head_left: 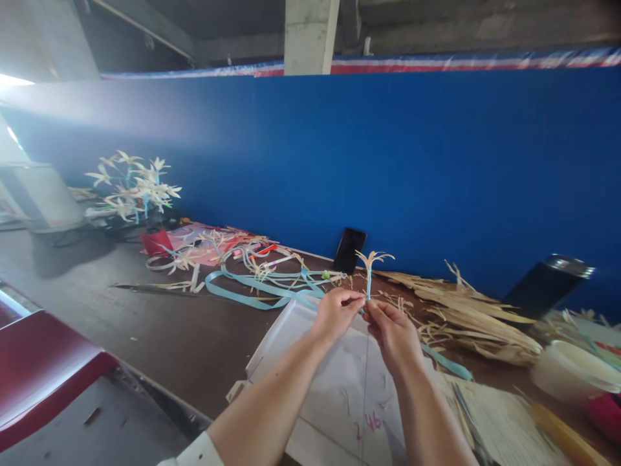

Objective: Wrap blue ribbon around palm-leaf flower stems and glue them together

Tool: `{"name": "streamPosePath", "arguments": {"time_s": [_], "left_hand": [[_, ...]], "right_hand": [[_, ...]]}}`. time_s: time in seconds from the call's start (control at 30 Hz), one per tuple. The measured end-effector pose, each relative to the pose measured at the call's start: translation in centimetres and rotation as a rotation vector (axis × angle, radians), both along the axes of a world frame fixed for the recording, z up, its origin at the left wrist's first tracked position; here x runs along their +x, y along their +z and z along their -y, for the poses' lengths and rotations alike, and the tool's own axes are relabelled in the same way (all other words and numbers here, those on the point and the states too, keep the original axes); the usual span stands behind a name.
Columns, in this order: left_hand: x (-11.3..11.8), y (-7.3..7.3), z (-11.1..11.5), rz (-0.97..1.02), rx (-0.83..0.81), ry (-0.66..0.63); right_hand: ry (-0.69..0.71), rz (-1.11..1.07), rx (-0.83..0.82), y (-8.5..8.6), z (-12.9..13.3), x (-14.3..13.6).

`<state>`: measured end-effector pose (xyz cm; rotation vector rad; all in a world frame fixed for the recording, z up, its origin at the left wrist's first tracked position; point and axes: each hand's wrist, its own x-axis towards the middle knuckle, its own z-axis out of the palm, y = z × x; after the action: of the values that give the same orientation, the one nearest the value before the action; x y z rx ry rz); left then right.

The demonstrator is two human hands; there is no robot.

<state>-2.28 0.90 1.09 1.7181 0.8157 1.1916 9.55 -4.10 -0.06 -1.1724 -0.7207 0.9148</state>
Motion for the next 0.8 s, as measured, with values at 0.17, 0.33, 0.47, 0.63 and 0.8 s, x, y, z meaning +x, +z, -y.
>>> {"name": "streamPosePath", "arguments": {"time_s": [0.17, 0.33, 0.47, 0.63, 0.8], "left_hand": [[0.1, 0.1, -0.2, 0.096, -0.109, -0.046], [0.5, 0.6, -0.2, 0.3, -0.391, -0.16], [0.6, 1.1, -0.1, 0.378, -0.507, -0.255], [0.1, 2.1, 0.2, 0.317, -0.472, -0.253], [0.1, 3.1, 0.5, 0.116, -0.406, -0.211]], "right_hand": [[0.07, -0.186, 0.039, 0.7, 0.2, -0.4], [0.1, -0.245, 0.069, 1.6, 0.5, -1.0], [0.135, -0.24, 0.085, 2.0, 0.9, -1.0], [0.072, -0.266, 0.06, 2.6, 1.3, 0.2], [0.16, -0.182, 0.163, 3.1, 1.3, 0.8]]}}
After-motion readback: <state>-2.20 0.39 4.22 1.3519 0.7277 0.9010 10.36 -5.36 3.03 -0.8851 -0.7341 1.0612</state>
